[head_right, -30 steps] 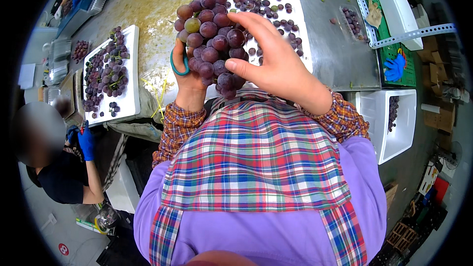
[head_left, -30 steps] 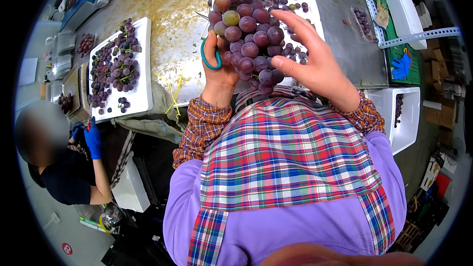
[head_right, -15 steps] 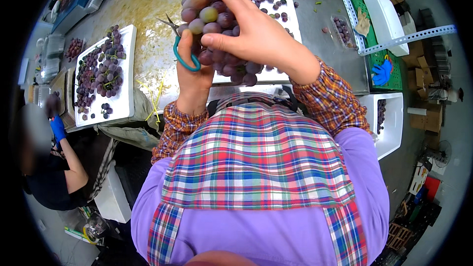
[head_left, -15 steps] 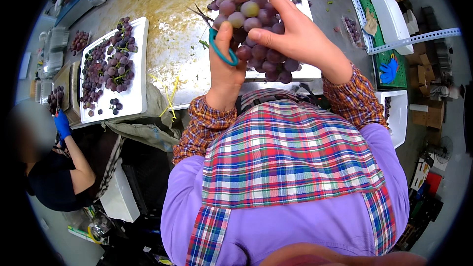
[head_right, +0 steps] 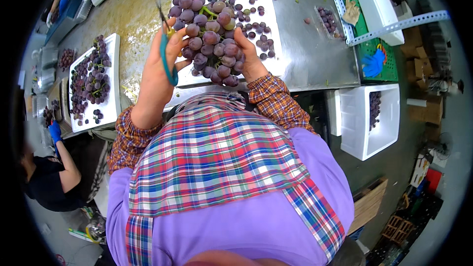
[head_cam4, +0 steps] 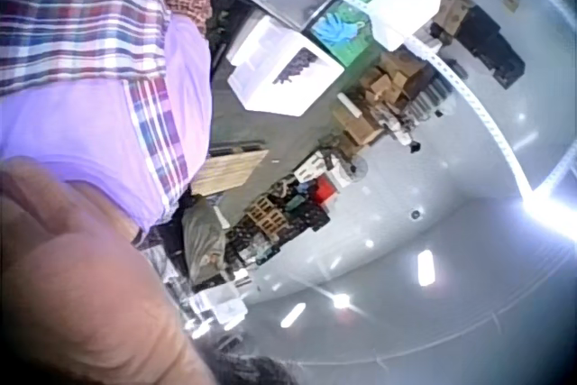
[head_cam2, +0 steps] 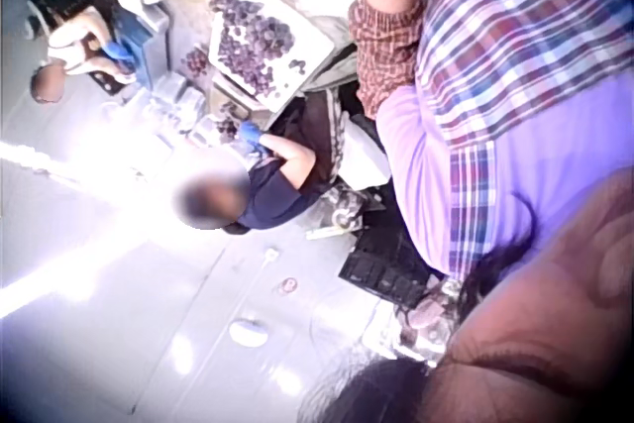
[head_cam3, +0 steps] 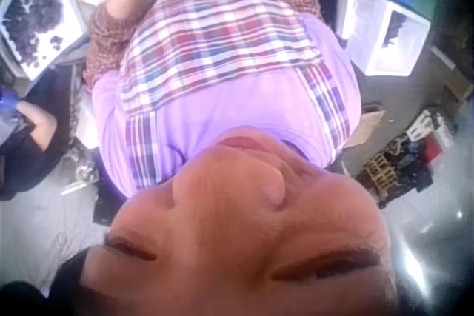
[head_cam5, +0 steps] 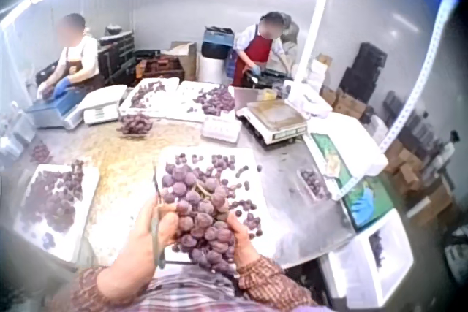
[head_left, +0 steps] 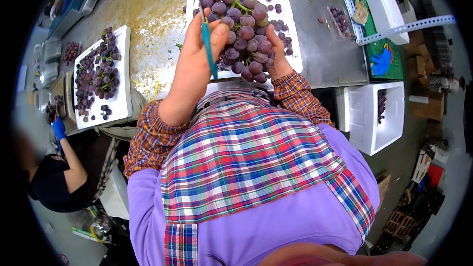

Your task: The person trims grapes from a bunch using scissors, rotates the bunch by hand to check for quality, and places the bunch into a black crate lined with green leaves.

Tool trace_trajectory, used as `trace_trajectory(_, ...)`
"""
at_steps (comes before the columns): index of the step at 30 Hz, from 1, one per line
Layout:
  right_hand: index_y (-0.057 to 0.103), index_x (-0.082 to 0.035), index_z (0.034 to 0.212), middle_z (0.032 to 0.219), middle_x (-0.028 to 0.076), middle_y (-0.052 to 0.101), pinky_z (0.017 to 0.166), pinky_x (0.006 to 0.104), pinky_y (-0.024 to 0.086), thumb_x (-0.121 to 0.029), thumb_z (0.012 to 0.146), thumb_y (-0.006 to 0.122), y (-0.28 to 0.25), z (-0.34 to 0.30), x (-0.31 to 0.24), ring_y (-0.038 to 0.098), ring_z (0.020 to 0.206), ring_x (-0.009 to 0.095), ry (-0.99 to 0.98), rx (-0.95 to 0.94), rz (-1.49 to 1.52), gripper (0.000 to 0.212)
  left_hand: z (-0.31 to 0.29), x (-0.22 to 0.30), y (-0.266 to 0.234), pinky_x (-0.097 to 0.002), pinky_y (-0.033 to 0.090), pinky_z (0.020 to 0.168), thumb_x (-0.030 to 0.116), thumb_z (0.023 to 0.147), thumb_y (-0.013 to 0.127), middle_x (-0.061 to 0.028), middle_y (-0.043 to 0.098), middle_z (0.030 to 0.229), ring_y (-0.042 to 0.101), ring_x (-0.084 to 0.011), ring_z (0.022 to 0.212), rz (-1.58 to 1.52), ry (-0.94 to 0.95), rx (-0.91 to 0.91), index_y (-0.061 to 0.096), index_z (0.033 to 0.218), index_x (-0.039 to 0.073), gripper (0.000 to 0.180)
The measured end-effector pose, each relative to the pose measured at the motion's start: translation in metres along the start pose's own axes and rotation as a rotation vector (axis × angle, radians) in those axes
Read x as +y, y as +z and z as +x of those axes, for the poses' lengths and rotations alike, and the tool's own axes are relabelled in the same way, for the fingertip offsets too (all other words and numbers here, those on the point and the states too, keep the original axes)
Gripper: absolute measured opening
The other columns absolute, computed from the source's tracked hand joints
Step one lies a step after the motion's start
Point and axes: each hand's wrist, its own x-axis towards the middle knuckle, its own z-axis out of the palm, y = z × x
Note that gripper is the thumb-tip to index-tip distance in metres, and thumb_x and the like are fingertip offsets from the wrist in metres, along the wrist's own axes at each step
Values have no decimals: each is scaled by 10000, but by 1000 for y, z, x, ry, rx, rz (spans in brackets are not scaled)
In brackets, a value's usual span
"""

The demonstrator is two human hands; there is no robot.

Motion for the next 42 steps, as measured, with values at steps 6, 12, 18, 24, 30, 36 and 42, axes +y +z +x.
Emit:
trace_trajectory(6, 328, -94, 1428, 1402, 159, 435, 1040, 433, 429, -588, 954, 345, -15, 1, 13, 500, 1238, 285, 120, -303, 530, 684, -5, 4, -12, -431, 484, 914, 405, 996, 419, -184, 482, 1326, 488, -270, 1203, -144, -114, -100, 254, 1453, 47, 603)
trace_trajectory(12, 333, -124, 1429, 1394, 140, 438, 967, 449, 476, -544, 959, 378, -8, -9, 3, 500, 1217, 283, 125, -276, 616, 632, -8, 8, -9, -450, 505, 918, 372, 987, 447, -223, 463, 1309, 498, -290, 1190, -311, -86, -125, 230, 1450, 5, 629)
trace_trajectory(18, 328, -130, 1432, 1391, 142, 437, 942, 450, 480, -547, 947, 394, -1, -15, -2, 499, 1206, 287, 118, -246, 582, 643, -16, 3, -11, -391, 560, 813, 371, 966, 488, -205, 530, 1224, 586, -252, 1063, -263, -49, -107, 279, 1421, -18, 634)
trace_trajectory(24, 322, -135, 1435, 1389, 143, 437, 917, 451, 483, -550, 935, 410, 8, -20, -10, 498, 1196, 291, 124, -227, 561, 655, -29, 0, -22, -260, 532, 646, 294, 941, 547, -143, 628, 1011, 638, -165, 779, -38, -83, -146, 378, 1366, -45, 569)
trace_trajectory(30, 317, -141, 1438, 1386, 145, 436, 891, 451, 486, -552, 923, 426, 18, -28, -18, 497, 1185, 294, 136, -224, 548, 668, -35, 0, -19, -223, 486, 607, 219, 911, 611, -99, 653, 871, 598, -106, 673, 131, -106, -188, 488, 1303, -42, 487)
trace_trajectory(36, 312, -146, 1440, 1384, 147, 436, 866, 452, 489, -555, 911, 442, 27, -36, -26, 497, 1175, 298, 147, -231, 540, 681, -35, 12, -23, -210, 472, 555, 150, 899, 632, -60, 658, 808, 577, -71, 595, 10, -272, -350, 535, 1267, -17, 416)
trace_trajectory(42, 306, -151, 1443, 1382, 149, 435, 841, 453, 492, -558, 899, 458, 33, -41, -28, 496, 1165, 302, 164, -239, 539, 696, -33, 16, -27, -207, 459, 533, 178, 903, 634, -67, 664, 791, 580, -81, 581, -4, -269, -355, 550, 1251, -12, 406)
